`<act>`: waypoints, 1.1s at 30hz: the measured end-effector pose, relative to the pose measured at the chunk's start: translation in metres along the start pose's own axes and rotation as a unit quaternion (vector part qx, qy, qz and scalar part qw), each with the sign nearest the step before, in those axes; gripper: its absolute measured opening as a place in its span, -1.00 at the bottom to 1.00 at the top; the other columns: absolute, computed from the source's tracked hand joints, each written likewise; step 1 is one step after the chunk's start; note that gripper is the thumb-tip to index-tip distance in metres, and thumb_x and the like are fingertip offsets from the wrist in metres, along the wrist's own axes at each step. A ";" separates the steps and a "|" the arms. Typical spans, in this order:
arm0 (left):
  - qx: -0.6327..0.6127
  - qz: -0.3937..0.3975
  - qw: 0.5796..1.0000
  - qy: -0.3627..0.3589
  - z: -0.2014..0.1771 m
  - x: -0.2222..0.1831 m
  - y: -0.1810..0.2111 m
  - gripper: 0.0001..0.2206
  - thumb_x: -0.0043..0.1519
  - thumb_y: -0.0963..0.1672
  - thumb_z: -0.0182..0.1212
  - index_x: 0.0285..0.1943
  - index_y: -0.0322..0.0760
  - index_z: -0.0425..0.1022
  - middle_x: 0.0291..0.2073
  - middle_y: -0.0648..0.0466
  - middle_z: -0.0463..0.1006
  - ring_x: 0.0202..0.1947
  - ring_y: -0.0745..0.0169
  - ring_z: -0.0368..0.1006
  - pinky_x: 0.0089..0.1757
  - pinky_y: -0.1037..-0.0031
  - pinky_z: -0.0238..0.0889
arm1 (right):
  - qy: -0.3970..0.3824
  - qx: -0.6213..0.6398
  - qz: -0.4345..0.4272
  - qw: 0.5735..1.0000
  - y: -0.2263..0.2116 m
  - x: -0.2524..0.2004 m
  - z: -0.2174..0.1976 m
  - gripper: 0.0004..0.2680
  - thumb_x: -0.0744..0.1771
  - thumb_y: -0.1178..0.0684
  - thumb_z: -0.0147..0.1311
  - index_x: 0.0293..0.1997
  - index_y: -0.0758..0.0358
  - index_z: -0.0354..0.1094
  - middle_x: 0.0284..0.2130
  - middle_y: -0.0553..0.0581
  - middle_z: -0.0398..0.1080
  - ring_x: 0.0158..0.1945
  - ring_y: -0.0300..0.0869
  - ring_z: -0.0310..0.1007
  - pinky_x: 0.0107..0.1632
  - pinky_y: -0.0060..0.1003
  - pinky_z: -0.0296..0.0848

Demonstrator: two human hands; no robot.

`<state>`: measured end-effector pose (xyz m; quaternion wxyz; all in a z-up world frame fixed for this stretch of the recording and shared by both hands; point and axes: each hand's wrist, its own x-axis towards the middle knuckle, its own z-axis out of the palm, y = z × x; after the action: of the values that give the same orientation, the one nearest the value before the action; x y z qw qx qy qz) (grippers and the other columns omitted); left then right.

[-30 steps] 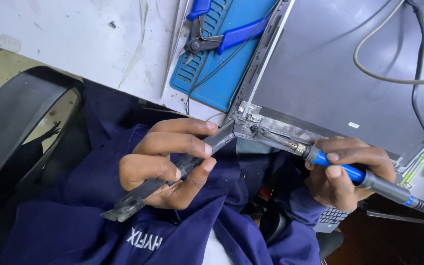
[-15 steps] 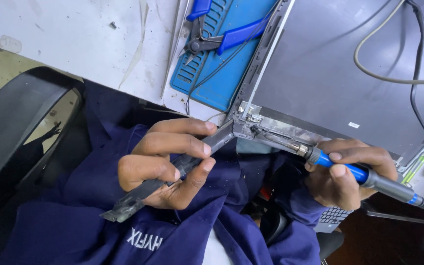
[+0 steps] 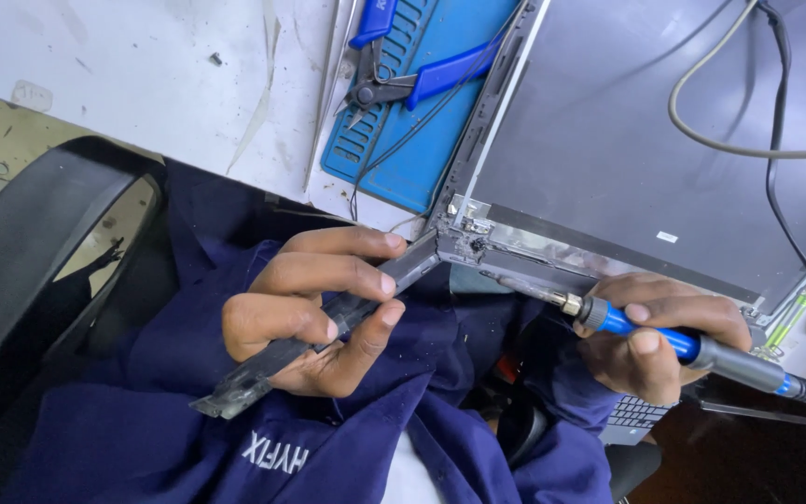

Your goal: Using a soldering iron to repair or reinforce the hinge bracket on a laptop screen assembly.

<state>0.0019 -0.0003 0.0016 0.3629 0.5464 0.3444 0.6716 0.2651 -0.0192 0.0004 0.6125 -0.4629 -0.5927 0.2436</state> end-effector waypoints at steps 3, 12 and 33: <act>0.003 -0.015 1.000 -0.003 0.000 0.003 0.002 -0.64 0.22 -0.27 0.24 -0.12 -0.13 0.05 -0.27 -0.04 0.46 -0.24 -0.17 0.61 -0.10 0.30 0.62 | -0.009 0.065 0.058 0.996 -0.007 0.001 -0.004 -0.78 0.42 -0.06 0.10 -0.21 0.28 0.24 -0.68 0.21 0.25 -0.71 -0.12 0.35 -0.62 -0.27 0.38; 0.043 -0.031 0.997 -0.052 -0.016 0.001 0.000 -0.61 0.20 -0.24 0.30 -0.01 -0.07 0.10 -0.22 0.06 0.44 -0.27 0.15 0.53 -0.08 0.34 0.66 | 0.030 0.046 0.162 0.985 -0.006 -0.013 -0.006 -0.85 0.37 0.02 0.17 -0.25 0.16 0.24 -0.44 0.05 0.44 -0.64 -0.14 0.47 -0.51 -0.26 0.56; 0.038 -0.035 0.997 -0.058 -0.017 -0.006 -0.004 -0.60 0.20 -0.24 0.32 0.02 -0.06 0.13 -0.18 0.08 0.46 -0.21 0.17 0.53 -0.03 0.33 0.63 | 0.002 -0.013 0.208 0.978 -0.020 -0.002 0.003 -0.80 0.37 -0.01 0.08 -0.27 0.36 0.30 -0.57 0.26 0.38 -0.57 -0.05 0.53 -0.26 -0.11 0.70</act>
<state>-0.0132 -0.0044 -0.0071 0.3841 0.5858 0.3669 0.6121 0.2572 -0.0295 0.0163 0.5434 -0.5844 -0.4852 0.3574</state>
